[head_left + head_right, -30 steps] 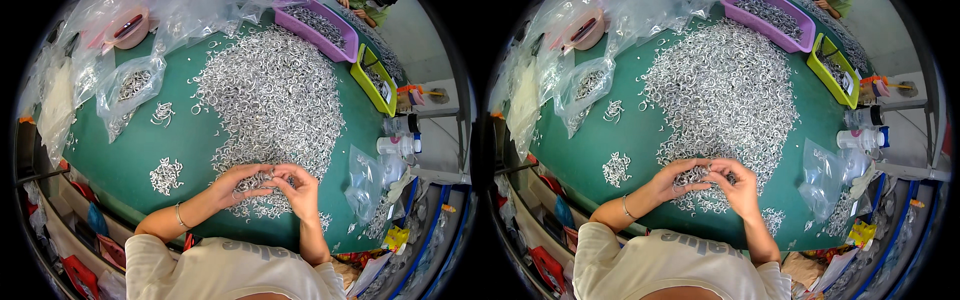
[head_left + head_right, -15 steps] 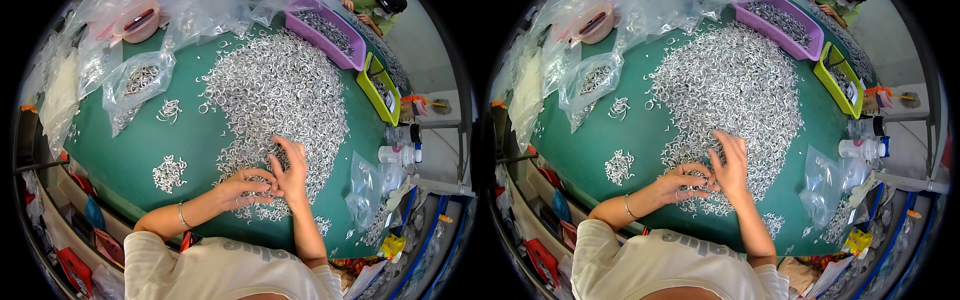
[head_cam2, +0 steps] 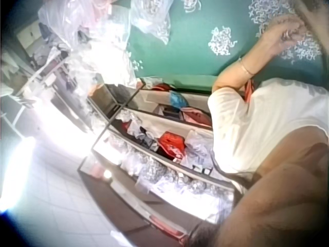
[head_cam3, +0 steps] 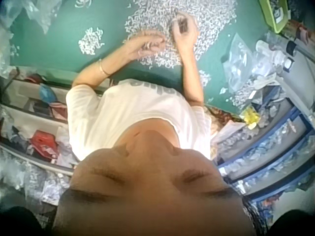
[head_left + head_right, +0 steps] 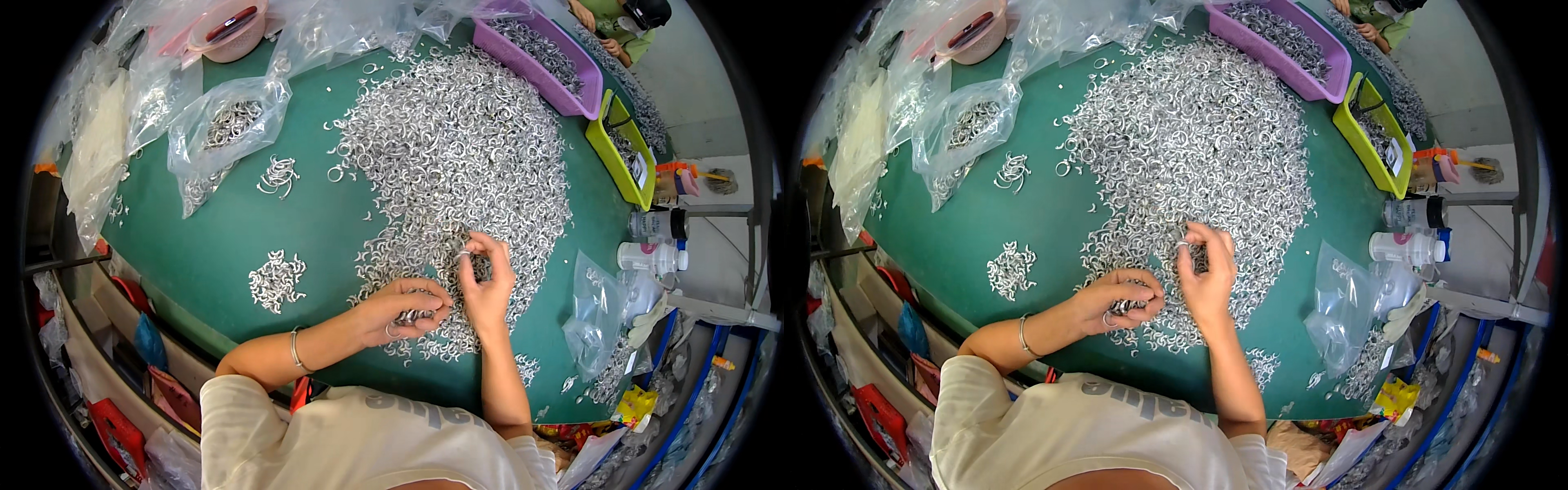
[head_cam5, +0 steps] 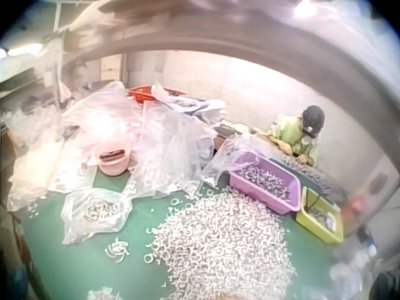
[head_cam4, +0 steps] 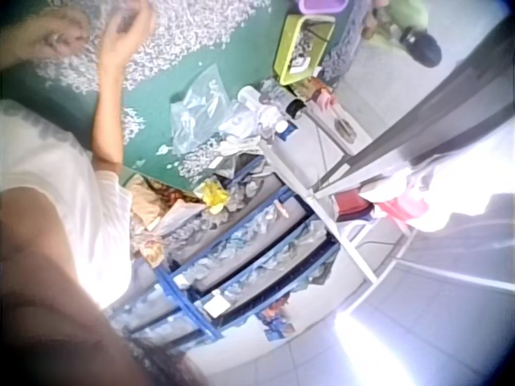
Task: The person gathers and sorts small silver metal components by hand on a green workbench, placing them into piles, plastic bags, and storage bins.
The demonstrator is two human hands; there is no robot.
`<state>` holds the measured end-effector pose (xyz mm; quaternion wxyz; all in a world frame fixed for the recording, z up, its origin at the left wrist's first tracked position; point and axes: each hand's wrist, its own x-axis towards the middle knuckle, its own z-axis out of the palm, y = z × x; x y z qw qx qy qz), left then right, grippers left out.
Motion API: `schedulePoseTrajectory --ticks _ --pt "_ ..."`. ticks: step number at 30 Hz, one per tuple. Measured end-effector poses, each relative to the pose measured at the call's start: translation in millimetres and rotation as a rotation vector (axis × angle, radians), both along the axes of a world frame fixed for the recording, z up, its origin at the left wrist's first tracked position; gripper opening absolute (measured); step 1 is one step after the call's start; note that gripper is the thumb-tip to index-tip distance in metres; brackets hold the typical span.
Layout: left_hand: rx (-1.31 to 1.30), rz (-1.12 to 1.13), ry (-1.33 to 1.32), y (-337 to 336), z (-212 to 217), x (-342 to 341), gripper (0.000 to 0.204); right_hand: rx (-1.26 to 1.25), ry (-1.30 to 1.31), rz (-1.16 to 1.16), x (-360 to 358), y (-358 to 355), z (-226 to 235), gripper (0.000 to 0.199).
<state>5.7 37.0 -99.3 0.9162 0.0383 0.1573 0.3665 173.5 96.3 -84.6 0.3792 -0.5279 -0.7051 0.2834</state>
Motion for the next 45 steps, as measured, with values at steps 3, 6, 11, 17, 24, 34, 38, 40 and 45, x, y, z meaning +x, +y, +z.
schedulePoseTrajectory --ticks 3,6,11,17,24,34,38,40,45 --pt "-0.002 0.028 0.142 1 5 2 0.023 -0.276 0.326 0.005 5 0 7 0.031" --pt "-0.101 0.069 0.277 7 32 5 0.034 -0.544 0.662 0.024 4 -4 24 0.030" --pt "-0.099 0.087 0.221 7 21 4 0.043 -0.685 0.715 0.162 2 -15 44 0.032" --pt "-0.062 0.065 0.027 1 -3 2 0.039 -0.101 0.079 0.206 0 -2 30 0.038" --pt "0.123 -0.049 0.313 2 12 4 0.036 0.200 -0.292 0.228 -26 19 2 0.034" --pt "-0.173 0.081 0.197 8 22 5 0.058 -0.166 0.128 0.101 -5 -8 35 0.030" --pt "-0.262 0.129 0.097 6 7 9 0.048 0.082 -0.158 0.453 -1 -15 57 0.031" --pt "-0.192 0.118 0.190 6 12 9 0.042 0.109 -0.084 0.359 11 -22 48 0.031" --pt "-0.143 0.059 0.075 2 8 4 0.033 0.057 0.110 0.169 24 -42 38 0.027"
